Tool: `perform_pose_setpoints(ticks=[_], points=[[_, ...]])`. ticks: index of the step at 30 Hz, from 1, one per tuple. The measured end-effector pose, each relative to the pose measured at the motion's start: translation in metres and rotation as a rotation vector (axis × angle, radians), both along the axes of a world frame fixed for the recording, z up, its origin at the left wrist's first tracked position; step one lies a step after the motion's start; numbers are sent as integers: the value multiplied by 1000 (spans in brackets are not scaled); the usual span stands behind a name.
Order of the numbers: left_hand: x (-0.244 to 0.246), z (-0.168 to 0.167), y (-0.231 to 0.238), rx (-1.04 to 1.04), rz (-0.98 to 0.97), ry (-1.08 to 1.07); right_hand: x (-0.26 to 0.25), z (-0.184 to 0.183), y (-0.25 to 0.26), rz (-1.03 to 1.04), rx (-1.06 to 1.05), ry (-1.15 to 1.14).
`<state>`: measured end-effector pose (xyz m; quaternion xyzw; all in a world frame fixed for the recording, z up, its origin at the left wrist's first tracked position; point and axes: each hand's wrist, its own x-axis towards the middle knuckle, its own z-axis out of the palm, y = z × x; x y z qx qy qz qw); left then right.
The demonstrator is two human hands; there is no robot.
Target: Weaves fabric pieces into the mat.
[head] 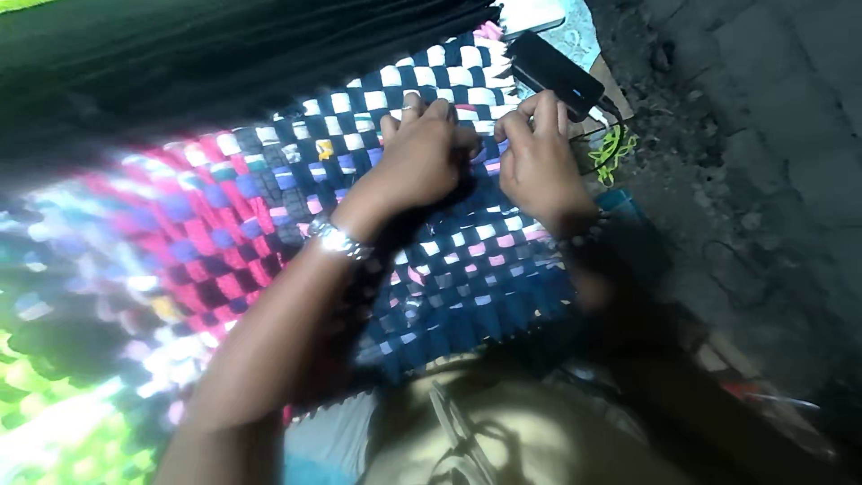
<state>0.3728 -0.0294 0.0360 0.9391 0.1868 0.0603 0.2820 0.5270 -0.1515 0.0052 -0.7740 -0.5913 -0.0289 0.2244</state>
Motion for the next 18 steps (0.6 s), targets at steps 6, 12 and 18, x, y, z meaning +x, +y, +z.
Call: perform_pose_setpoints(ticks=[6,12,18], points=[[-50,15,21,-110,161,-290,0,-3,-5,12,31,-18],[-68,-8,12,157,150,-237,-4,-2,-9,138,98,-158],[-58,-24,12,272,133,-174,-10,14,6,371,-193,-72]])
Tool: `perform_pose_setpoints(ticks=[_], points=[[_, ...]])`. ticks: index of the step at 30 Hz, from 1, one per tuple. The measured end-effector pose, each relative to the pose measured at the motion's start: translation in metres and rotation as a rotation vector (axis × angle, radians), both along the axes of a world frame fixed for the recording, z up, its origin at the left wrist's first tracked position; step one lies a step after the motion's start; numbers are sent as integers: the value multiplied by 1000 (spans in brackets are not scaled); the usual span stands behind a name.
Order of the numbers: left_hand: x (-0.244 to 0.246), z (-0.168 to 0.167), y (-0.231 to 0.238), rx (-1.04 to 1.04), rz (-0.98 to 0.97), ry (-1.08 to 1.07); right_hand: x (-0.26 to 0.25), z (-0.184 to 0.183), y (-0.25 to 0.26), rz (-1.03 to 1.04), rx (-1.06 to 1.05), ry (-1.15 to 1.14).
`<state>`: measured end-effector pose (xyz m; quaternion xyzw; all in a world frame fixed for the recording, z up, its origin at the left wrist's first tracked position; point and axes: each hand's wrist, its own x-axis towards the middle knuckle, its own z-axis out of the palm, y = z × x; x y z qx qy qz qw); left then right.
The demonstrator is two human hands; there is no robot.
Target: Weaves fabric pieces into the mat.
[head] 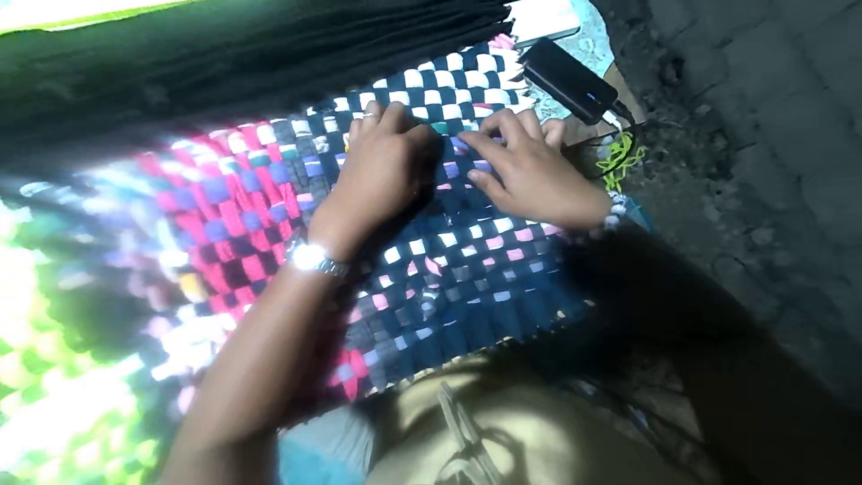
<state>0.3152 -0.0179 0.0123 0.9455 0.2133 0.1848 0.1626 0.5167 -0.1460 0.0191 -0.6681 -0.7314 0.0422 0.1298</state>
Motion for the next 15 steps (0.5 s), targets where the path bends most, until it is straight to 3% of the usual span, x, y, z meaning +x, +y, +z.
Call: perform_pose_setpoints(ticks=[5,15], points=[[7,-2,-3,13,61,65,0,-2,10,-41,-39,49],[8,16,14,-239,-1,208,-2,-4,22,-67,-49,21]])
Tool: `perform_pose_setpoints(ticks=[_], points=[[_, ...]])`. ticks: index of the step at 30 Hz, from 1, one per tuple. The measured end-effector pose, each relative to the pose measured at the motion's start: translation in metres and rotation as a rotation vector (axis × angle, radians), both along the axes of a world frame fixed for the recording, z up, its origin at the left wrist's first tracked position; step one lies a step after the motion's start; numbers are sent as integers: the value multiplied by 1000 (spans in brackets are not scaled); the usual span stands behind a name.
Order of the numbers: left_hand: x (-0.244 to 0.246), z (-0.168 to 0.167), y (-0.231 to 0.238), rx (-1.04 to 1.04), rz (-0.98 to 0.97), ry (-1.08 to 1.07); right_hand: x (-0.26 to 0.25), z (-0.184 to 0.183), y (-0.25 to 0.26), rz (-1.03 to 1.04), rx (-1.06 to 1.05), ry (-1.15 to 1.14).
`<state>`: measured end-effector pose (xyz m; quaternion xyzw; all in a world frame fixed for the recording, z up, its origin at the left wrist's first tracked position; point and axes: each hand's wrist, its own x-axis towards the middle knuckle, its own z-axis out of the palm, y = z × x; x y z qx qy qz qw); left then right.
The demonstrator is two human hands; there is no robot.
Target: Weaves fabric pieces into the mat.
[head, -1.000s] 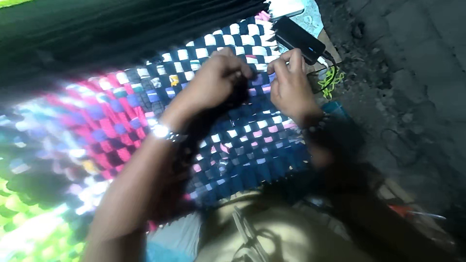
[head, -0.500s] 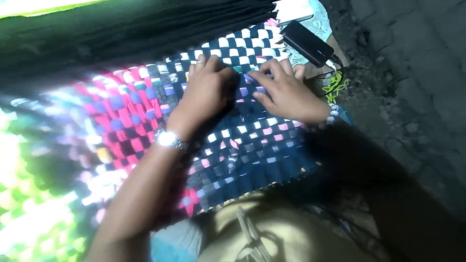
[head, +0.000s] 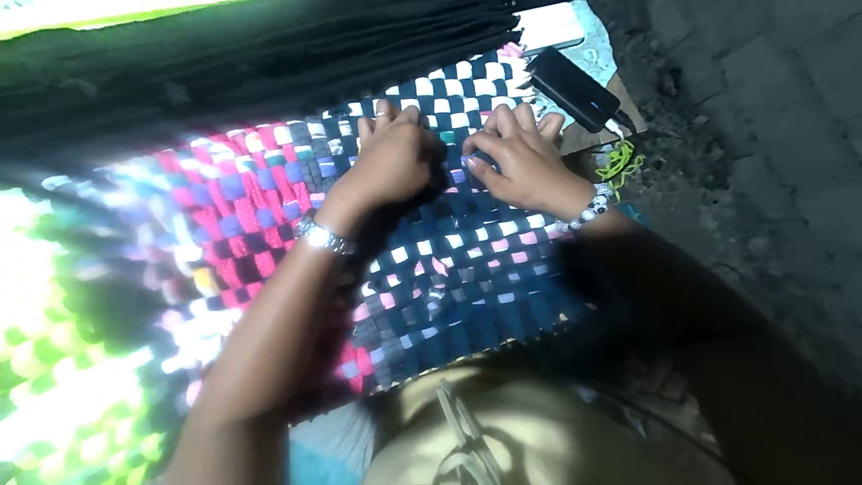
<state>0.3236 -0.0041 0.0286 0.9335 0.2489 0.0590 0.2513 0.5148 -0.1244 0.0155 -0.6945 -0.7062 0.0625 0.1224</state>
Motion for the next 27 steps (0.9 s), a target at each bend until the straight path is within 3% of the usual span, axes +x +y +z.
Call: perform_pose_setpoints(ticks=[4,7,11,18,27], points=[[-20,9,14,-195,-152,-109,2,-1,2,19,28,-21],[-38,17,14,-250,-65,-254,2,0,1,28,59,0],[-57,28,7,-57,153,-217,-15,17,3,66,16,126],[-61,-9,-8,217,157,-167,-48,12,23,89,-33,107],[-52,-12,-9,179,217,-141,-55,12,29,60,-122,85]])
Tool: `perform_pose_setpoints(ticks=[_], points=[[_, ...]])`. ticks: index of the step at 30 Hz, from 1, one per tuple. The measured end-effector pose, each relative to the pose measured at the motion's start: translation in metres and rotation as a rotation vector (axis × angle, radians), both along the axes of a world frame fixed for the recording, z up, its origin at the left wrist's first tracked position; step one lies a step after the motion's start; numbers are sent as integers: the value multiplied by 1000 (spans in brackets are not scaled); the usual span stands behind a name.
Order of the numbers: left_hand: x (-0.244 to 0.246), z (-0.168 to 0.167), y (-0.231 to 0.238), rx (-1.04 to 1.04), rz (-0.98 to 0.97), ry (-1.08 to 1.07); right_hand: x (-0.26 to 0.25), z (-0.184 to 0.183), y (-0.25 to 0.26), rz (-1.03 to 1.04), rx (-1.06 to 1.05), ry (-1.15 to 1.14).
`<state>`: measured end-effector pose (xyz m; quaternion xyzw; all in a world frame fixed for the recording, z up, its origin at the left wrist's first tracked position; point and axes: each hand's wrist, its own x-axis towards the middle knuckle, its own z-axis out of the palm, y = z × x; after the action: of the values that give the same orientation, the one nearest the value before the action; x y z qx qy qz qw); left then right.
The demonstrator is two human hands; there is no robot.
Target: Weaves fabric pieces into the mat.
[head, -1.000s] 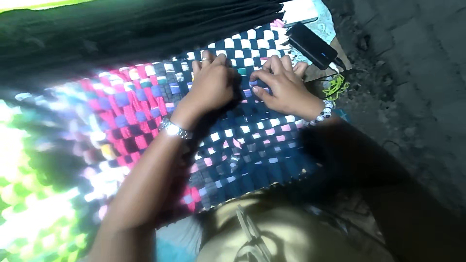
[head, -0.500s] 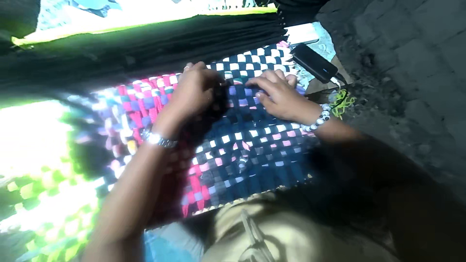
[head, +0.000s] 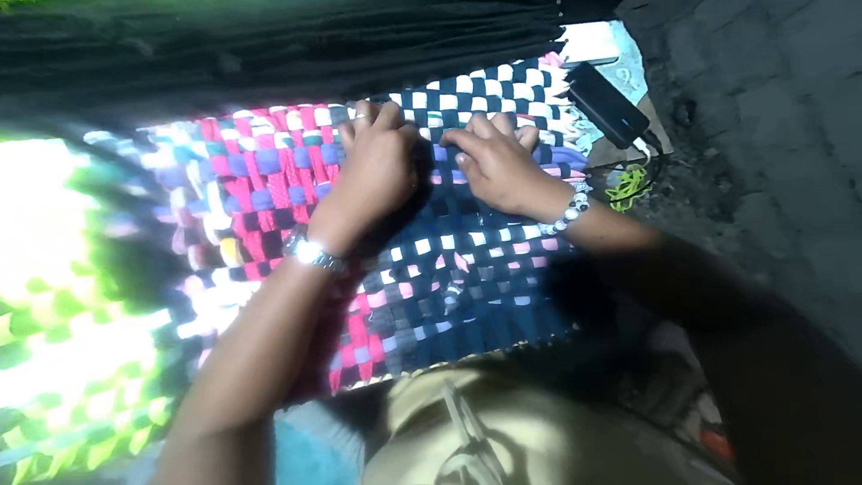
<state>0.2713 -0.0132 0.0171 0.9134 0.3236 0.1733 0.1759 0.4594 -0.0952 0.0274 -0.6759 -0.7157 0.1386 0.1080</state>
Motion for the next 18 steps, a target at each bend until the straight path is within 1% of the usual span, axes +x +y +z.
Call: perform_pose_setpoints(ticks=[5,10,14,16,18], points=[[1,5,4,-36,-3,46,1,-4,11,18,18,7],[1,9,9,-95,-35,93,12,-10,17,96,39,98],[-3,19,19,-251,-100,117,19,-12,20,148,43,151],[-11,26,27,-335,-145,37,17,-7,21,135,36,136],[-25,33,31,-418,-130,-158,15,-1,23,120,64,139]])
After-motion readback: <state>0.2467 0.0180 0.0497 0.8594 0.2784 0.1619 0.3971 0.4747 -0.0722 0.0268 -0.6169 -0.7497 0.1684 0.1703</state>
